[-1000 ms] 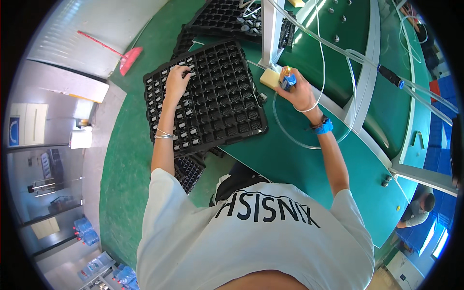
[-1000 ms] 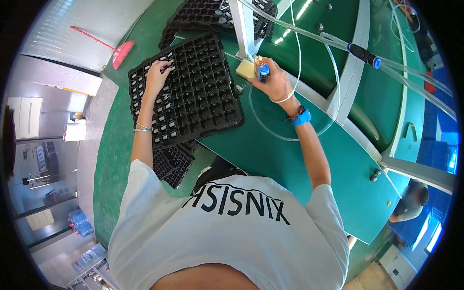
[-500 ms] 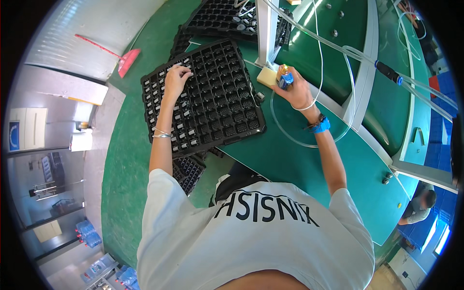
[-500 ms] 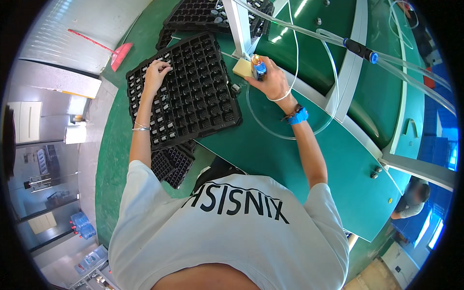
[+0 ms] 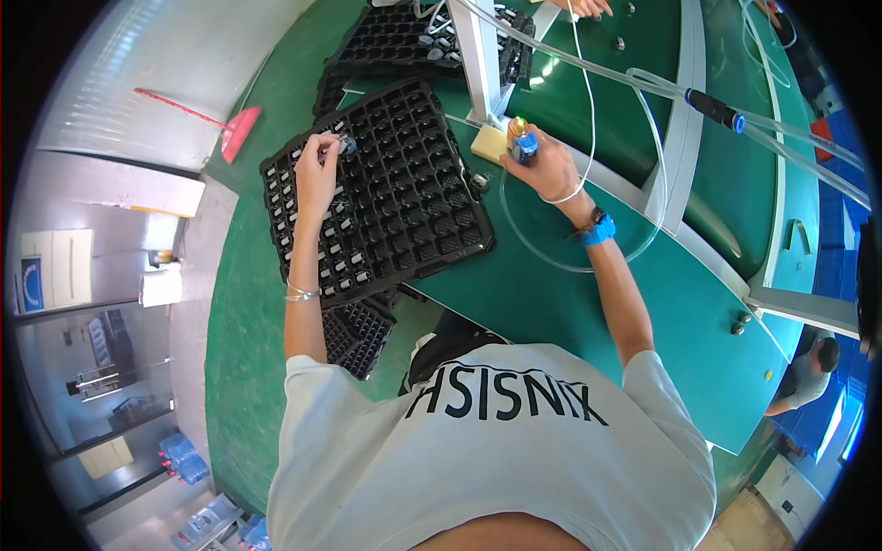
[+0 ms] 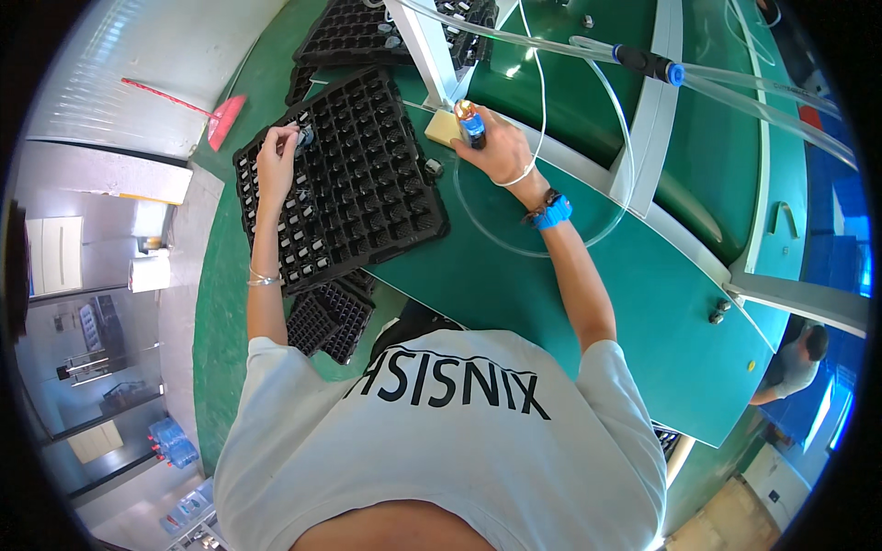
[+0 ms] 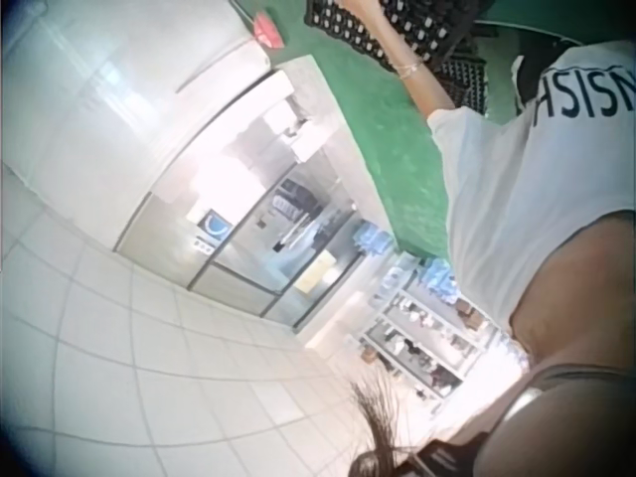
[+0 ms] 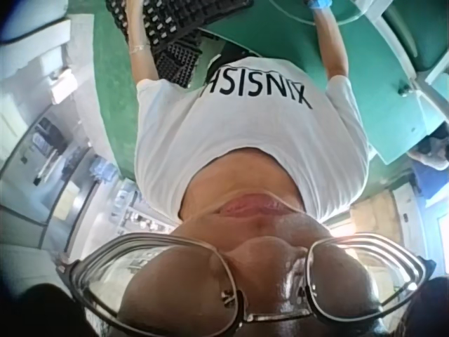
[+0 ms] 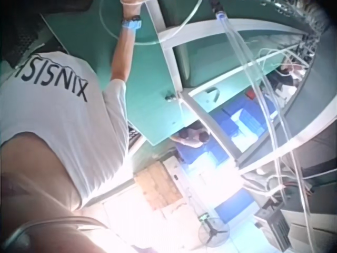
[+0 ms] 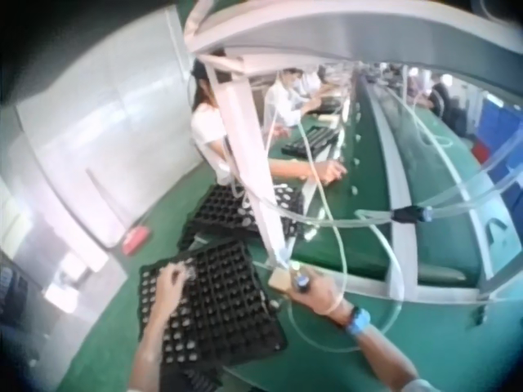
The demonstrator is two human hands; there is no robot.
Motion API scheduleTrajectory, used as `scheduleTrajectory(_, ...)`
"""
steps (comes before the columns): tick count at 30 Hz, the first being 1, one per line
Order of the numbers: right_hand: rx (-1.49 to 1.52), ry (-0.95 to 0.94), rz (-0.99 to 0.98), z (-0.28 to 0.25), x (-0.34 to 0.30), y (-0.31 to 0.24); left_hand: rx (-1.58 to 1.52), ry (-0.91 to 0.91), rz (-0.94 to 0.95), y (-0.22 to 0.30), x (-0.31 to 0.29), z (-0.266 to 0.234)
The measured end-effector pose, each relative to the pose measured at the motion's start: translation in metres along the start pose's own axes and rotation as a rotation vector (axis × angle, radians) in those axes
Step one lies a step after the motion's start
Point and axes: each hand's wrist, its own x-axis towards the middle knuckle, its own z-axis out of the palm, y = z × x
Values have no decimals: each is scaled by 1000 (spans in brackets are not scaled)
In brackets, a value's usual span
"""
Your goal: Assembling small electronic components into a fixture at a factory station.
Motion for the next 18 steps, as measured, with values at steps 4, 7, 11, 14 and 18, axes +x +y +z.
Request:
scheduleTrajectory(4, -61, -43, 49, 4, -1, 3, -47, -58, -21, 12, -16, 2)
scheduleTrajectory(7, -43, -5, 7, 7, -1, 7, -148, -88, -15, 10, -24, 4)
scheduleTrajectory(11, -56, 33, -5, 10, -2, 8, -338, -138, -76, 18, -33, 4)
scheduleTrajectory(14, -55, 1, 8, 7, -2, 5, -624, -168, -240, 36, -41, 2)
scheduleTrajectory(18, -52, 29, 11, 9, -2, 6, -870, -256, -325, 40, -52, -4)
